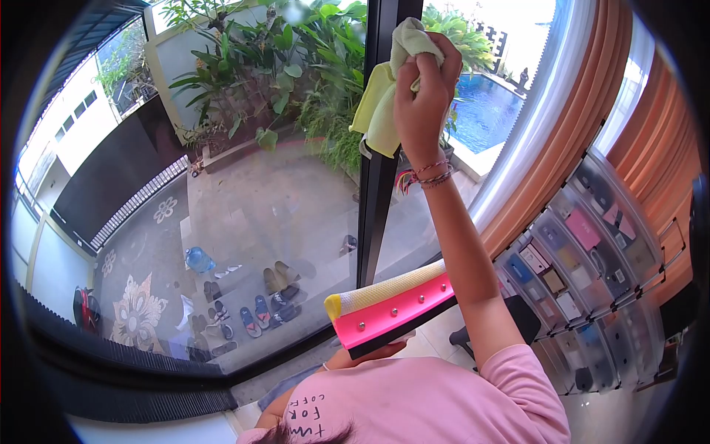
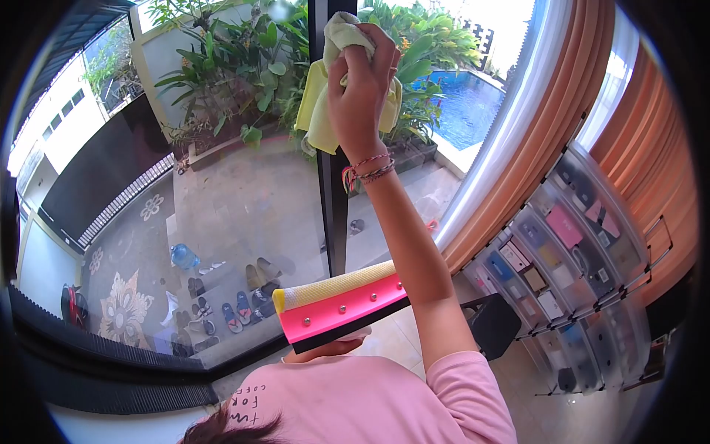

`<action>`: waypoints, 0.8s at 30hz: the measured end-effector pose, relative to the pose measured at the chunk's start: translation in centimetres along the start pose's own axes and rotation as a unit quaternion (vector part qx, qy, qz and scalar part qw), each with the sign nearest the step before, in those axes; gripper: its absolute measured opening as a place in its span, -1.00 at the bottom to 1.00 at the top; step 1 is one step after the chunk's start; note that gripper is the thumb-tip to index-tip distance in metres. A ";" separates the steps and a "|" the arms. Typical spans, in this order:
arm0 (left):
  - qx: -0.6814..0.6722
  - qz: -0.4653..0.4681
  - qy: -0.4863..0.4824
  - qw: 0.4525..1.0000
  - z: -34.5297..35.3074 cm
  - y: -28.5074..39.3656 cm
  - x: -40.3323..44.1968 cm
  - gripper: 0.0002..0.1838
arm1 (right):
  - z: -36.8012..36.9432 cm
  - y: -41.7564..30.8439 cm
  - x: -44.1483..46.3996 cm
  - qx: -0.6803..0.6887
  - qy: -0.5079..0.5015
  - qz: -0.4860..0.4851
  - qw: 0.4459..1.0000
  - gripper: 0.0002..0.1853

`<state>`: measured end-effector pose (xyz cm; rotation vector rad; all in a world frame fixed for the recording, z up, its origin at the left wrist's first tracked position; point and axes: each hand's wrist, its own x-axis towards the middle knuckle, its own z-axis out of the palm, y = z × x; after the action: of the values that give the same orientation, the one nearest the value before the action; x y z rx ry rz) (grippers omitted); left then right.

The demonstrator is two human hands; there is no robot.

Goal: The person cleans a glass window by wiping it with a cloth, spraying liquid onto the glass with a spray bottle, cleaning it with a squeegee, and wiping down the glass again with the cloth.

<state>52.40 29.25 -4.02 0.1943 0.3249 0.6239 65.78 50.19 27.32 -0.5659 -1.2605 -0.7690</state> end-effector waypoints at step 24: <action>-0.014 -0.007 -0.092 0.996 -2.1 -0.3 1.2 -0.57 | -0.6 -0.8 -0.8 0.036 -0.030 0.057 0.997 -0.56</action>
<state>52.76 29.93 -6.34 0.2213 0.1401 0.5920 65.39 49.43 26.34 -0.6002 -1.2936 -0.6127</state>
